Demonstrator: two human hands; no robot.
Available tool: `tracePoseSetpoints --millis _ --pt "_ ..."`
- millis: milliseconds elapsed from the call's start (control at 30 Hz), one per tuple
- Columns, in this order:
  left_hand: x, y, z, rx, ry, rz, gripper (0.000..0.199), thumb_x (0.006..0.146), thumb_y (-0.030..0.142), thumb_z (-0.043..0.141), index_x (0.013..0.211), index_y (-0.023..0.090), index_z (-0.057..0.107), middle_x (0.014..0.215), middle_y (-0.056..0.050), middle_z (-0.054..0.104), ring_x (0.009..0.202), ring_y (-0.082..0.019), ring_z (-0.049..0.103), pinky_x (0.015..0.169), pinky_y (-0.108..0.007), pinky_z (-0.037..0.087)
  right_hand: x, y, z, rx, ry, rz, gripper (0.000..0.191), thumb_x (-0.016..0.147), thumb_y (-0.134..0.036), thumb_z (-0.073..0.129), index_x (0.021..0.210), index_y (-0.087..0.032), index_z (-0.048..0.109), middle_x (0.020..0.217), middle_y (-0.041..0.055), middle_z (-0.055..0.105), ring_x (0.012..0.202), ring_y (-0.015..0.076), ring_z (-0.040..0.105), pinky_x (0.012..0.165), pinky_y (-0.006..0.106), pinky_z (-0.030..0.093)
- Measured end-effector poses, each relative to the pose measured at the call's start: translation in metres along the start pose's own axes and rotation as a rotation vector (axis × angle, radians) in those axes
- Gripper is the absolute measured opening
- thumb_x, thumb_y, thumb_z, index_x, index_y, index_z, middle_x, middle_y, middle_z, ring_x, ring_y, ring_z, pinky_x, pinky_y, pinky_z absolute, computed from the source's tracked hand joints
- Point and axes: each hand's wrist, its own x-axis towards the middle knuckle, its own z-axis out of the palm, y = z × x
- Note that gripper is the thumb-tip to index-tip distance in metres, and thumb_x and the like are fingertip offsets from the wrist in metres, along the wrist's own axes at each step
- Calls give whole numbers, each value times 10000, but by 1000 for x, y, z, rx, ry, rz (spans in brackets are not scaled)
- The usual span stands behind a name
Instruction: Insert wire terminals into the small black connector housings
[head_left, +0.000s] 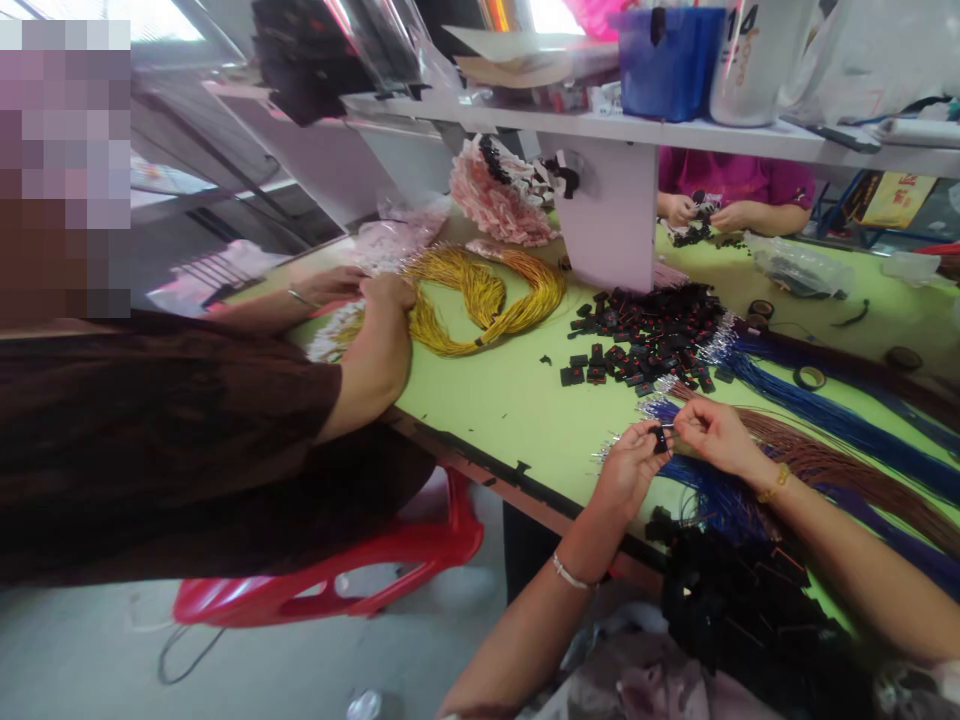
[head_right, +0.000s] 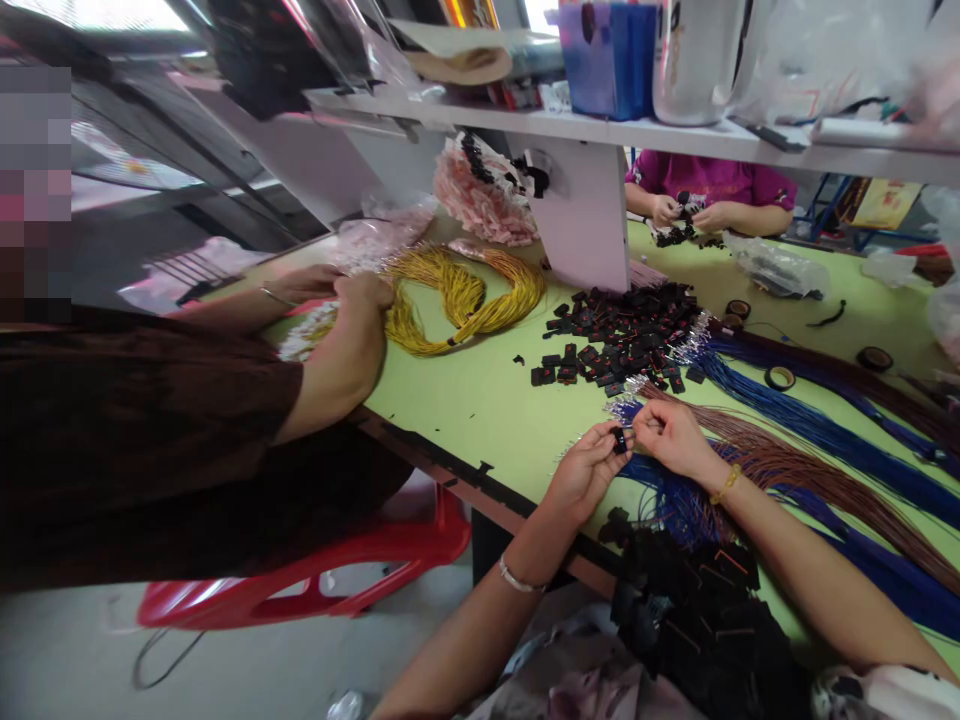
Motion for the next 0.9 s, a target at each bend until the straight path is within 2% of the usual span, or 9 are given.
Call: tracePoseSetpoints --millis 200,467,667,767,900 --pt "0 -2 0 -20 2 -4 199 704 129 664 896 134 611 847 -55 621 788 -144 595 789 -305 462 -14 -7 5 -236 70 -92 102 721 -168 528 622 -180 548 570 -21 528 521 94 426 512 214 318" --pt "-3 -3 2 -8 -18 -5 199 692 142 683 879 136 615 847 -43 602 786 -137 578 810 -322 461 -16 -8 6 -279 90 -47 121 733 -188 528 612 -186 533 549 -25 522 488 93 420 492 222 290" --pt "-7 -5 3 67 22 42 270 654 186 737 892 151 613 820 -20 597 753 -117 564 776 -291 466 -18 -10 11 -370 111 -139 134 740 -168 532 608 -187 515 577 -13 519 526 102 430 521 230 285" --pt "-9 -6 4 158 44 81 325 627 233 770 902 144 621 800 -21 609 729 -115 570 759 -291 474 -19 -8 13 -379 95 -157 162 765 -170 523 604 -185 507 580 -12 508 525 101 418 519 228 281" --pt "-12 -2 2 172 74 54 353 595 266 791 884 138 633 807 -31 626 745 -131 594 752 -306 493 -19 -7 10 -324 -4 -163 159 814 -175 487 663 -175 537 622 -2 535 562 107 447 537 222 297"
